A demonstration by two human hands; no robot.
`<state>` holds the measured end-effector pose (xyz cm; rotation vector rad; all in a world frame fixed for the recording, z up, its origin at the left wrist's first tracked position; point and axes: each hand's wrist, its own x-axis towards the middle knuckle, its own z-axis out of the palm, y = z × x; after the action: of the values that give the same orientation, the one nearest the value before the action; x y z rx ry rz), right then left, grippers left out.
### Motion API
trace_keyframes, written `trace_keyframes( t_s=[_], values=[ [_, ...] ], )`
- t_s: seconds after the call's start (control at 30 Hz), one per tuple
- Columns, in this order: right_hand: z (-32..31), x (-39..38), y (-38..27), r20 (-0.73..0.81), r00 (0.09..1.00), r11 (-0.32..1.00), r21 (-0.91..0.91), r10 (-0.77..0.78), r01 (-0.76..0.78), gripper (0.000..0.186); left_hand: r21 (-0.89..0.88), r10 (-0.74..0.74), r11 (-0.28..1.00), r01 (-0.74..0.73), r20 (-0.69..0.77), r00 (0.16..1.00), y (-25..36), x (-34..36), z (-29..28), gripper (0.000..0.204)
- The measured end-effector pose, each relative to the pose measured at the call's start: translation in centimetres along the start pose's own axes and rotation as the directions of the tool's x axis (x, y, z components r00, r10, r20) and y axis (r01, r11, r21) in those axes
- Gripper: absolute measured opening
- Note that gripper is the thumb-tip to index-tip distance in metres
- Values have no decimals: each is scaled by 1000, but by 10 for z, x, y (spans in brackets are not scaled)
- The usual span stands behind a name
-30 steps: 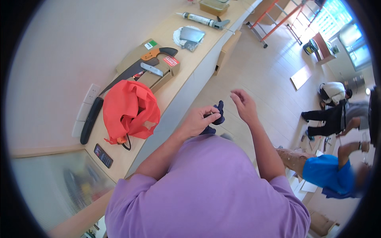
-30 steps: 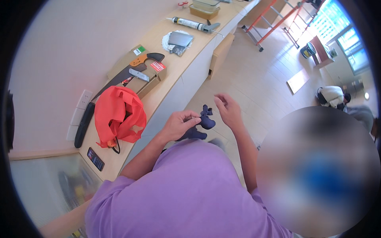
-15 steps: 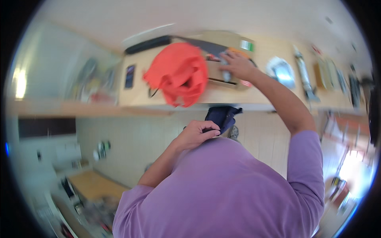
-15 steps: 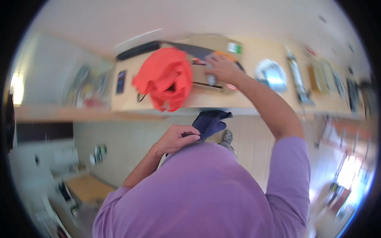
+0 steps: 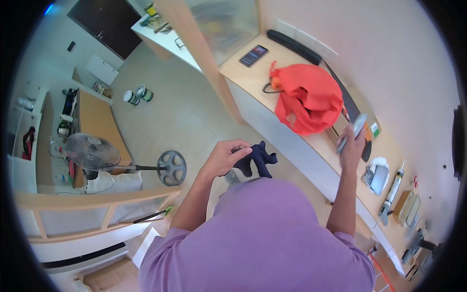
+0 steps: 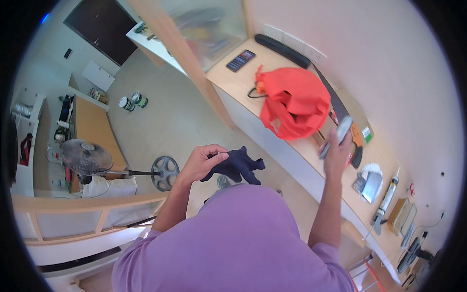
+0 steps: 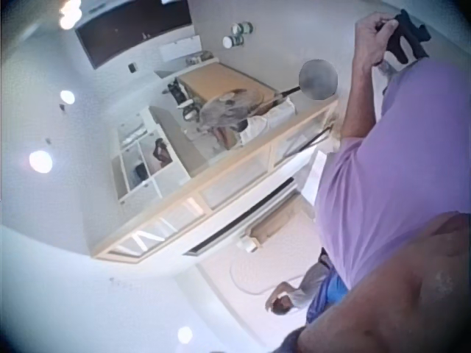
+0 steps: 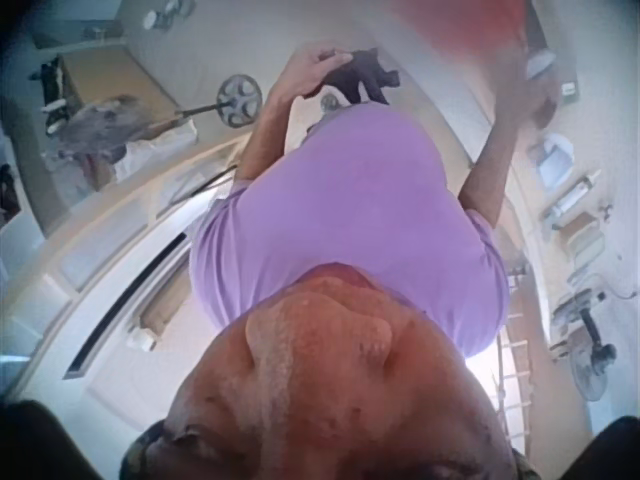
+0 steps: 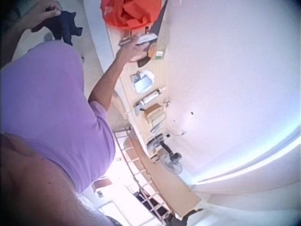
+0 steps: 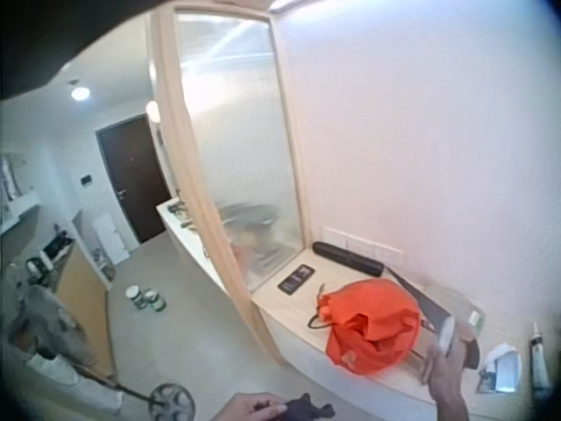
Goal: The person retrieves a paint can from a low cabinet, opens it, and prepares a cloth by cutting a hole with a utility knife. They then dip the cloth into the paint can and wipe a wall section.
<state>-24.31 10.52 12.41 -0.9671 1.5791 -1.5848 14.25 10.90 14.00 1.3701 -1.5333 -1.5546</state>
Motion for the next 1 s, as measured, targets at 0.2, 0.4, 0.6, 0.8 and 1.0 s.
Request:
trace_keyframes(
  t_s=[0.2, 0.4, 0.6, 0.8, 1.0],
  values=[
    [136, -91, 58, 349, 786, 814, 99, 510, -572, 30, 41, 33, 999, -29, -89, 995, -16, -15, -101, 17],
    [225, -114, 60, 597, 645, 570, 348, 478, -744, 38, -63, 77, 994, -88, -159, 984, -59, -11, -189, 17],
    [258, -97, 14, 638, 692, 589, 430, 338, -684, 36, -8, 156, 987, -159, -158, 975, -66, 4, -221, 17],
    [270, -100, 14, 637, 694, 564, 454, 336, -690, 32, -80, 196, 975, -206, -110, 974, -79, 7, -225, 16],
    [208, -129, -21, 497, 804, 506, 627, 326, -592, 37, -112, 238, 968, -225, 129, 963, -30, 33, -170, 15]
  ],
)
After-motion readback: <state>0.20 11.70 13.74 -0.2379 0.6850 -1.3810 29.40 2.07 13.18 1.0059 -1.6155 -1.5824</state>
